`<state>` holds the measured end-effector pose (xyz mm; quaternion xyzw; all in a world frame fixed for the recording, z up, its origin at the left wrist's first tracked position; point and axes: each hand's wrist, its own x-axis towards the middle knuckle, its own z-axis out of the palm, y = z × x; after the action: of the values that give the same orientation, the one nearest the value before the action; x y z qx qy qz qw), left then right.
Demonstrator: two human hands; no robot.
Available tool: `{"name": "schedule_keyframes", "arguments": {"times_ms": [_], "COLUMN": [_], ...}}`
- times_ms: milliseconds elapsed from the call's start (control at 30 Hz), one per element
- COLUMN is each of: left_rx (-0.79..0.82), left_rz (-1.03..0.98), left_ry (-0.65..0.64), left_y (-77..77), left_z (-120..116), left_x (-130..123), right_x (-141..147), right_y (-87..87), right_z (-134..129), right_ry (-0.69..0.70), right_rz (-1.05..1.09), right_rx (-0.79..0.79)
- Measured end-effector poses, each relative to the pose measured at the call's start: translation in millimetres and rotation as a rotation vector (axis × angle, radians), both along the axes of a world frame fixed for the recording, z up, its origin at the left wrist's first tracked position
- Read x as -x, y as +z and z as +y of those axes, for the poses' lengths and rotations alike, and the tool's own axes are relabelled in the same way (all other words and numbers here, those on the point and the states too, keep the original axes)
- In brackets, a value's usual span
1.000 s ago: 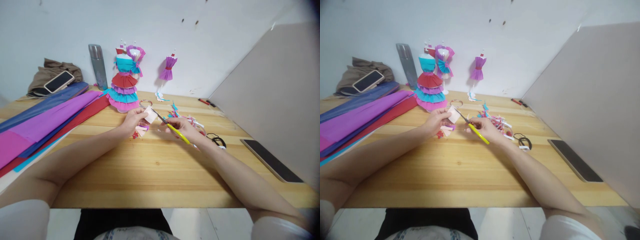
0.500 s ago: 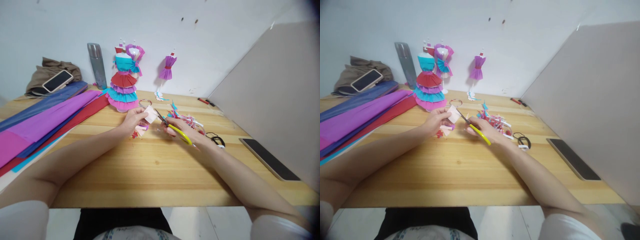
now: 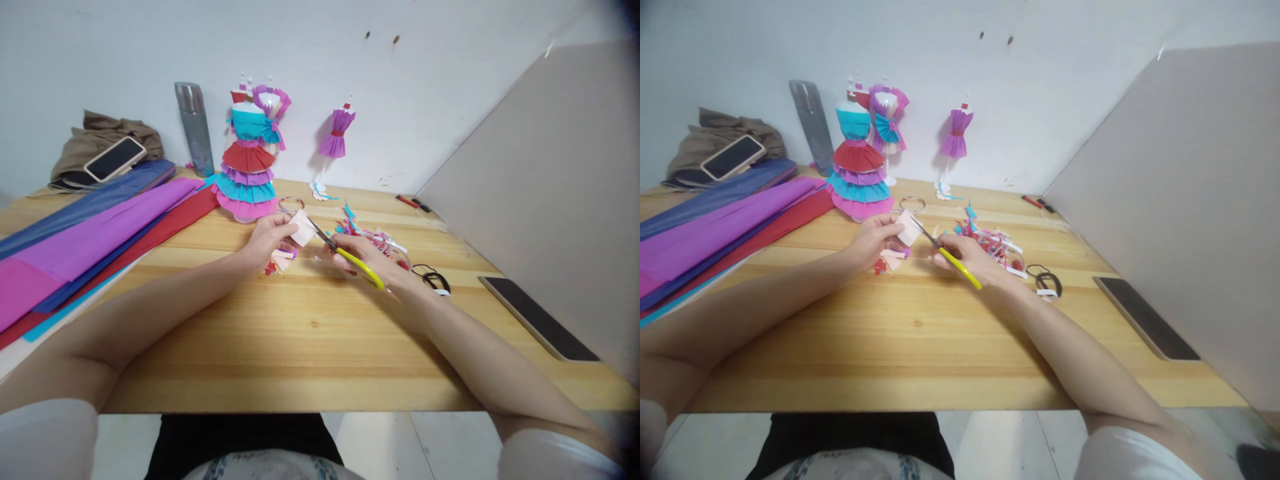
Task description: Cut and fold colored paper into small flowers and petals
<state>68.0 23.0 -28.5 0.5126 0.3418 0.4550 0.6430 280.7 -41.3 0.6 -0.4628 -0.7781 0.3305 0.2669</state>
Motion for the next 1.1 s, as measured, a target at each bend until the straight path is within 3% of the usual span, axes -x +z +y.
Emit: {"name": "schedule_keyframes", "arguments": {"times_ms": [500,1100], "left_rx": [0.017,0.05], "left_rz": [-0.002,-0.006], "left_ry": [0.001,-0.025], "left_y": [0.9,-1.5], "left_z": [-1.2,0.5], "left_x": [-0.5,3.1], "right_x": [-0.5,0.2], "right_y": [-5.2,-9.1], "right_z": [4.6,7.4], "right_ry": [-0.032,-0.072], "right_rz": [0.081,-0.014], "right_rx": [0.081,-0.029]}}
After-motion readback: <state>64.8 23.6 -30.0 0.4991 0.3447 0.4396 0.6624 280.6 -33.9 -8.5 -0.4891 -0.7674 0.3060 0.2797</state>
